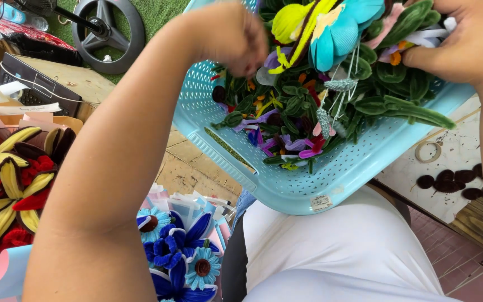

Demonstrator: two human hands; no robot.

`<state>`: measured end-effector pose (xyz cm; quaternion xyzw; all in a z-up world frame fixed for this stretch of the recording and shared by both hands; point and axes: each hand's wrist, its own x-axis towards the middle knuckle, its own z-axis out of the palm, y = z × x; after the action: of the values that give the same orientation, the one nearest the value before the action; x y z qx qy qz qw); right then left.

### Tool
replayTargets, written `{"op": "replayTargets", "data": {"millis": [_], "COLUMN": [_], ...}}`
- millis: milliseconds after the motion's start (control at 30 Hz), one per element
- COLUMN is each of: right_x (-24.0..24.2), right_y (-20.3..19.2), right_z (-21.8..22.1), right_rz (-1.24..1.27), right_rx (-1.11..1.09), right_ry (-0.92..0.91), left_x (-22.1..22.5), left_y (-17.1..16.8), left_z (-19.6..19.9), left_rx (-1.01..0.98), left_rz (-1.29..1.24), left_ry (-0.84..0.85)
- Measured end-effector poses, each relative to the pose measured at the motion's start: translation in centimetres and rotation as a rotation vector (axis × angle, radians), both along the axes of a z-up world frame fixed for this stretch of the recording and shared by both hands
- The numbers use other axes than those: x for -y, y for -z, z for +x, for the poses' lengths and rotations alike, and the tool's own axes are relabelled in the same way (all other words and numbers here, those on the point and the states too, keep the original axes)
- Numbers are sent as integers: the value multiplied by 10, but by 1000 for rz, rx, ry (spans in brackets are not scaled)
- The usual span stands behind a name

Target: Sorting through a basket of artificial flower components including leaves and petals.

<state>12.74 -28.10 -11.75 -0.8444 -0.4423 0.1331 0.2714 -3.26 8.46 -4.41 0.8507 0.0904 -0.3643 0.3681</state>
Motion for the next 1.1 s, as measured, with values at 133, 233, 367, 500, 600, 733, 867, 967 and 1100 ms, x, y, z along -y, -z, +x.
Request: {"op": "replayTargets", "data": {"millis": [133,233,367,500,600,733,867,967,1100], "right_x": [-1,0,5,-3,-4,-7,-3,-4,-3], "right_y": [8,8,11,1,4,0,2,1,5], "right_z": [5,5,7,4,8,6,4,5,7], "right_rz": [-1,63,-65,-20,20,-1,3,-14,-14], "right_rx": [100,89,113,5,-24,-52,-20,-62,-85], "right_ry": [-70,-134,-64,-70,-120,-102,-92,-61,-69], "left_x": [24,27,30,21,21,33,35,24,16], "left_y": [52,140,162,153,135,141,146,141,108], "left_z": [0,2,-10,-14,-7,-17,-18,-17,-8], "left_rx": [-422,-466,-341,-147,-127,-297,-285,-241,-118], "left_rz": [529,733,857,777,615,794,798,702,307], "left_ry": [401,676,871,948,687,832,1009,906,385]}}
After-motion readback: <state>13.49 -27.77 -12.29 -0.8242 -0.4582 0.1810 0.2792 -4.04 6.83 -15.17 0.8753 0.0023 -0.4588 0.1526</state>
